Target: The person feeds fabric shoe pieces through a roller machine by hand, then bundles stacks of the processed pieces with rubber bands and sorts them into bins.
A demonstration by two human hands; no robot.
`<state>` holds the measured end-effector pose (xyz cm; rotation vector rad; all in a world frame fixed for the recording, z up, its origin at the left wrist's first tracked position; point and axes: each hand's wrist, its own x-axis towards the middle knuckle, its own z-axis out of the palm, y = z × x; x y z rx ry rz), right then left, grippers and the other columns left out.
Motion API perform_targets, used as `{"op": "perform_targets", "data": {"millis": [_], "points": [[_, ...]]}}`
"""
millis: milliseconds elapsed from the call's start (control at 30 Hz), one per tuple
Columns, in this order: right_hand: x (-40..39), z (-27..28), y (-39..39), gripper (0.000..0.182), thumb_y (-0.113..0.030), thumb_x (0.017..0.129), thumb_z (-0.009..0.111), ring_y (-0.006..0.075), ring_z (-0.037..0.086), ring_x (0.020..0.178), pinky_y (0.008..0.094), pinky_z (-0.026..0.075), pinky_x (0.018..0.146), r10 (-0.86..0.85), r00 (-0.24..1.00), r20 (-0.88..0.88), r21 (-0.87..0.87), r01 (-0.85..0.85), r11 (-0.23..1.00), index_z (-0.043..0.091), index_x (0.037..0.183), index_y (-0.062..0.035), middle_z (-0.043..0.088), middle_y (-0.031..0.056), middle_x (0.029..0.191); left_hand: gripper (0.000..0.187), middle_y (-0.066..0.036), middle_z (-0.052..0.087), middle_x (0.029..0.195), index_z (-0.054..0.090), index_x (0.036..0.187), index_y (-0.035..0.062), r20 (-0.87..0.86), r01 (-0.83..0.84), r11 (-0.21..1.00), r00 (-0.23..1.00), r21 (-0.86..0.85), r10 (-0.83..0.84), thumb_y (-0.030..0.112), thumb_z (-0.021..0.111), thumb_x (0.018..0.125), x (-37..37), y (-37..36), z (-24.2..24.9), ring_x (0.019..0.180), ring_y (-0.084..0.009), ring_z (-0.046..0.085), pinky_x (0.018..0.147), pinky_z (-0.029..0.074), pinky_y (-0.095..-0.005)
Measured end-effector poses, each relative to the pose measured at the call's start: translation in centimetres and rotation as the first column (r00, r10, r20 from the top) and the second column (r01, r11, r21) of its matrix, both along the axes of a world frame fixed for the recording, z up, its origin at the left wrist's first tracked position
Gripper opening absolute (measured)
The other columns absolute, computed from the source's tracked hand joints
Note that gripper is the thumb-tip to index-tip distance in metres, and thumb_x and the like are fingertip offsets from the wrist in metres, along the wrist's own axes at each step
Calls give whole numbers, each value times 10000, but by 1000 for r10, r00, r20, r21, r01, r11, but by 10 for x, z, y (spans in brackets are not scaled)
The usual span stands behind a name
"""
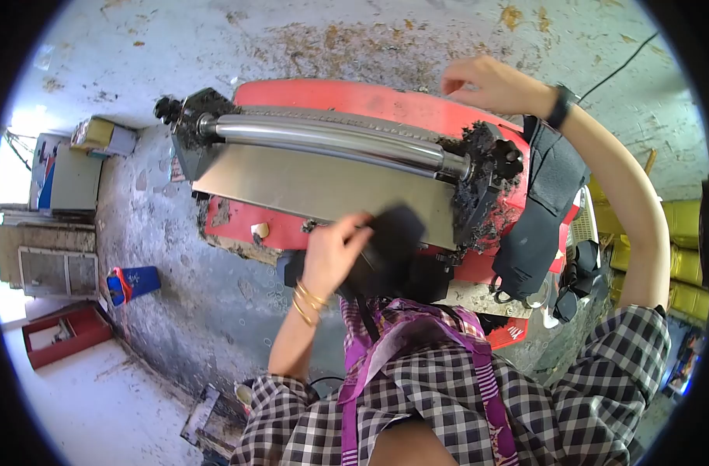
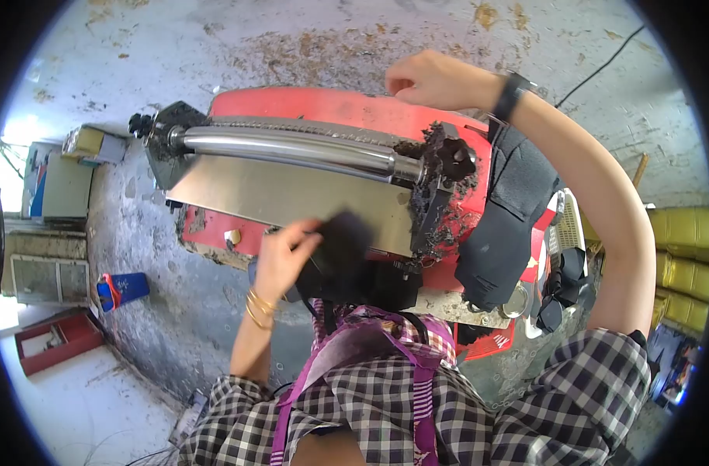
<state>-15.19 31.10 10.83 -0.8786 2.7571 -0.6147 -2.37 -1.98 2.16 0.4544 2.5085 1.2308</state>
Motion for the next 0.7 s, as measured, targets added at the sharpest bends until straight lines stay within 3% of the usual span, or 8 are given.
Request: {"op": "perform_targets", "data": {"millis": [167, 300, 367, 433, 533, 633, 667, 700], "points": [[-51, -65, -54, 255, -187, 765, 608, 221, 592, 784, 376, 465, 702, 159, 897, 412, 20, -183, 983, 592, 885, 38, 621, 141, 814, 262, -132, 667, 720, 629, 1055, -2, -129, -151, 974, 983, -166, 130, 67, 657, 804, -41, 12, -1, 650, -169, 647, 635, 495, -287], [-65, -94, -82, 300, -214, 726, 661, 183, 535, 694, 365, 441, 637, 59, 777, 626, 135, -183, 974, 609, 873, 42, 607, 103, 721, 201, -133, 670, 773, 641, 1017, -5, -502, -38, 986, 857, 161, 115, 53, 629, 825, -37, 15, -10, 643, -233, 646, 647, 510, -293], [-70, -90, -86, 333, -232, 678, 709, 153, 506, 654, 353, 417, 576, -97, 844, 527, 236, -36, 971, 622, 849, 41, 569, 87, 644, 184, -139, 672, 850, 647, 1006, 3, 19, 80, 960, 996, 268, -89, 56, 622, 832, 9, 6, 0, 711, -270, 651, 686, 515, -304], [-69, -78, -77, 315, -228, 681, 693, 143, 508, 648, 347, 423, 577, -104, 873, 477, -8, 123, 992, 609, 817, 44, 569, 95, 661, 251, -104, 664, 935, 640, 1047, 42, 596, 241, 937, 724, 252, -347, 169, 639, 830, 41, 28, -33, 899, -253, 637, 759, 493, -349], [-77, -59, -60, 258, -193, 693, 666, 171, 528, 649, 344, 447, 599, -154, 973, 174, 0, 156, 988, 627, 817, 30, 588, 92, 709, 293, -80, 625, 981, 633, 1045, 52, -228, 376, 875, 863, -304, -450, 173, 652, 779, 85, 67, -138, 985, -232, 578, 853, 456, -371], [-88, -36, -47, 194, -191, 679, 648, 254, 610, 687, 361, 481, 607, -141, 982, -127, -17, 140, 990, 665, 785, -29, 654, 131, 752, 290, -43, 617, 949, 628, 998, 64, -489, 336, 885, 742, -322, -459, 200, 654, 744, 80, 77, -163, 962, -215, 562, 841, 443, -377], [-91, -14, -45, 375, -53, 814, 549, 335, 586, 762, 431, 451, 642, -233, 958, 166, 154, 208, 966, 491, 1184, -45, 603, 197, 849, 279, -35, 613, 948, 626, 975, 68, -487, 391, 876, 728, -284, -482, 204, 657, 733, 79, 73, -163, 962, -213, 557, 838, 439, -377], [-97, -13, -39, 359, -64, 812, 560, 339, 593, 760, 430, 456, 640, -230, 972, 40, 138, 222, 965, 501, 1165, -41, 609, 202, 842, 269, -26, 610, 947, 624, 952, 72, -483, 445, 862, 714, -244, -506, 207, 660, 723, 78, 67, -163, 962, -211, 551, 835, 435, -377]]}}
